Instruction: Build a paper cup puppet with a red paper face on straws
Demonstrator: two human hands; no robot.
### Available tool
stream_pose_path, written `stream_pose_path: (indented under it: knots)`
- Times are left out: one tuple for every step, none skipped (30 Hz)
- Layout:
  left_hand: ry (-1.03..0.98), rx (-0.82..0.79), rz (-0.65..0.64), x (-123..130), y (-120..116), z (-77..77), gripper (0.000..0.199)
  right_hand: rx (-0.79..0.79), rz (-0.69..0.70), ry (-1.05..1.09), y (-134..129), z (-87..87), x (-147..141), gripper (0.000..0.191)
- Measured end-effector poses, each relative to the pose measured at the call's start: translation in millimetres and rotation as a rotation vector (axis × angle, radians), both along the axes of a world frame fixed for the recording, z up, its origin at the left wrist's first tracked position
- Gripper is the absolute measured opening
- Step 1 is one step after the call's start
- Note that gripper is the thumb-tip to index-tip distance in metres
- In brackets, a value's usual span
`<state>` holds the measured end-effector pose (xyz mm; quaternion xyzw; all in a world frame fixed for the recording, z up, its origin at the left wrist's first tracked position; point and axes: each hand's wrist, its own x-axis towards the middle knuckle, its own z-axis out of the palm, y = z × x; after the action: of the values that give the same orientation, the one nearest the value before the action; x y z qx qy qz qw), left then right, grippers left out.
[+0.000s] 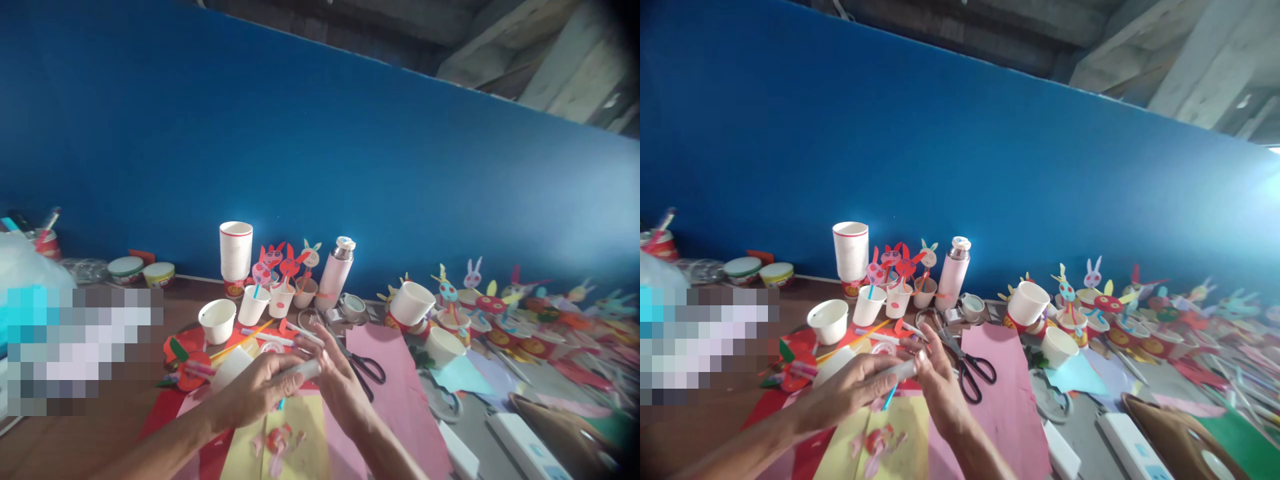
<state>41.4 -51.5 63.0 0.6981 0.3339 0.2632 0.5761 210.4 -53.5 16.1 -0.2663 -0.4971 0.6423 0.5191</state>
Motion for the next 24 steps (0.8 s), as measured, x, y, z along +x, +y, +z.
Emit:
stream_pose_path:
  knots:
    - [-0.034, -0.055, 0.016, 2, 1, -2.1, 0.035, -0.011, -0.032, 0.007, 2, -0.9, 0, 0.055]
    - [-0.065, -0.110, 0.027, 4, 1, -3.8, 0.037, -0.020, -0.058, 0.006, 3, -1.1, -1, 0.052]
    - [-0.091, -0.159, 0.033, 5, 2, -5.1, 0.039, -0.027, -0.076, -0.002, 5, -0.8, -1, 0.050]
    - [-0.113, -0.200, 0.037, 6, 2, -6.1, 0.041, -0.029, -0.088, -0.010, 6, -0.1, -1, 0.049]
    - [-0.129, -0.228, 0.039, 6, 3, -6.8, 0.043, -0.026, -0.100, -0.021, 6, 0.6, 0, 0.049]
    - [-0.141, -0.244, 0.039, 6, 3, -7.2, 0.043, -0.019, -0.116, -0.035, 7, 1.4, 0, 0.048]
    - [-0.150, -0.253, 0.038, 6, 4, -7.2, 0.042, -0.010, -0.140, -0.053, 7, 2.0, 1, 0.047]
    - [-0.155, -0.260, 0.038, 6, 4, -7.0, 0.041, 0.004, -0.169, -0.075, 8, 2.5, 2, 0.045]
    - [-0.158, -0.259, 0.038, 5, 5, -6.6, 0.040, 0.021, -0.202, -0.100, 8, 2.9, 3, 0.043]
    - [-0.156, -0.253, 0.039, 5, 5, -6.0, 0.039, 0.041, -0.234, -0.127, 8, 3.4, 4, 0.041]
    - [-0.153, -0.241, 0.040, 5, 5, -5.3, 0.038, 0.062, -0.263, -0.151, 8, 3.8, 5, 0.040]
    - [-0.152, -0.226, 0.042, 5, 5, -4.6, 0.037, 0.086, -0.287, -0.166, 7, 4.3, 5, 0.040]
    - [-0.154, -0.210, 0.044, 6, 4, -3.9, 0.037, 0.113, -0.304, -0.172, 6, 4.8, 5, 0.040]
    - [-0.157, -0.195, 0.047, 6, 4, -3.3, 0.036, 0.139, -0.315, -0.173, 5, 5.1, 5, 0.040]
    - [-0.156, -0.183, 0.050, 7, 4, -2.9, 0.036, 0.161, -0.314, -0.171, 4, 5.2, 5, 0.042]
    - [-0.152, -0.177, 0.055, 8, 3, -2.7, 0.036, 0.182, -0.307, -0.169, 3, 5.0, 4, 0.044]
    - [-0.143, -0.175, 0.060, 8, 3, -2.5, 0.035, 0.198, -0.296, -0.170, 2, 4.5, 3, 0.047]
    - [-0.129, -0.177, 0.062, 8, 3, -2.1, 0.036, 0.209, -0.287, -0.177, 1, 3.7, 3, 0.049]
    - [-0.109, -0.178, 0.062, 7, 3, -1.5, 0.037, 0.216, -0.285, -0.188, 1, 2.7, 2, 0.050]
    - [-0.082, -0.172, 0.063, 5, 3, -0.3, 0.039, 0.224, -0.290, -0.198, 1, 1.6, 2, 0.050]
    - [-0.049, -0.151, 0.076, 3, 4, 1.5, 0.040, 0.228, -0.300, -0.203, 2, 0.5, 2, 0.050]
    - [-0.010, -0.116, 0.107, 1, 4, 4.0, 0.041, 0.226, -0.313, -0.200, 4, -0.6, 2, 0.050]
    - [0.034, -0.072, 0.152, -2, 4, 7.2, 0.041, 0.219, -0.333, -0.190, 7, -1.9, 3, 0.050]
    - [0.069, -0.021, 0.218, -4, 3, 10.8, 0.043, 0.208, -0.365, -0.179, 10, -3.6, 5, 0.049]
